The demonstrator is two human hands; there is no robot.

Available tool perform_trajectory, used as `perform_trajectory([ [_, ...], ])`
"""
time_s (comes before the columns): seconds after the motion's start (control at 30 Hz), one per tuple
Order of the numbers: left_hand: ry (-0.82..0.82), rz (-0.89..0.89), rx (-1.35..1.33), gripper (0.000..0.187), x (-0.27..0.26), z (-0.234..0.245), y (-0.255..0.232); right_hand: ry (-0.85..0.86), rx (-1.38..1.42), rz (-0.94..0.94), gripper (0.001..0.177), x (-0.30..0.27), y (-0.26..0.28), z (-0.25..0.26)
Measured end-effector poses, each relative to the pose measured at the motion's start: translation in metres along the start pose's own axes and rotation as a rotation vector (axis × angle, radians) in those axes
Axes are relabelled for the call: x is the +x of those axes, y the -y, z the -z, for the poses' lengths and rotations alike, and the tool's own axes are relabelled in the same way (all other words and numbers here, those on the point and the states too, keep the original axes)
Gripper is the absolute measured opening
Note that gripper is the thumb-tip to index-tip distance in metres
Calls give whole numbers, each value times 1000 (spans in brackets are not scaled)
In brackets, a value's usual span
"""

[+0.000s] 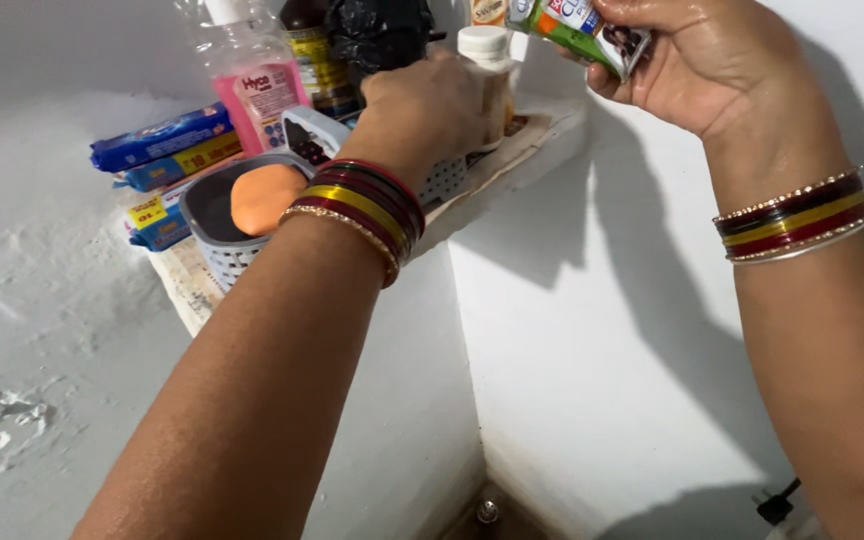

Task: The person retrieves small sachets from a white bag, rinses them in a bucket of water, and places them on a wall shelf. They then rearrange bottles, a basket, and other items on the shelf to organize the space.

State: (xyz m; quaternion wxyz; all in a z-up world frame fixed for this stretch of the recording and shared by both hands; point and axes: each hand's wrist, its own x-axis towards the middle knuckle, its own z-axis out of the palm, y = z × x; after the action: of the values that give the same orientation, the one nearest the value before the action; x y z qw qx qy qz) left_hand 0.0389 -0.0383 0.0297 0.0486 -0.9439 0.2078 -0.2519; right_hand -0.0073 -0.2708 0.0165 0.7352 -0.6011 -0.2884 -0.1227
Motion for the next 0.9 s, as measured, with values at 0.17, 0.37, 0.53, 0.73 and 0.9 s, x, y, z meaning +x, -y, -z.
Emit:
perform_trajectory([
  [0.17,109,26,69,46,1,4,0,20,10,6,5,-4,3,10],
  [0.37,78,107,34,51,-7,10,0,-5,11,-9,9,-9,5,16],
  [0.53,-671,16,25,31,-7,-1,-11,-52,-8,17,9,-14,10,26],
  [0.73,-689,-412,14,24,14,-25,-50,-129,-40,85,9,-15,5,37],
  [0.9,-338,-367,37,19,13,-39,-61,-107,-43,47,11,-18,6,49],
])
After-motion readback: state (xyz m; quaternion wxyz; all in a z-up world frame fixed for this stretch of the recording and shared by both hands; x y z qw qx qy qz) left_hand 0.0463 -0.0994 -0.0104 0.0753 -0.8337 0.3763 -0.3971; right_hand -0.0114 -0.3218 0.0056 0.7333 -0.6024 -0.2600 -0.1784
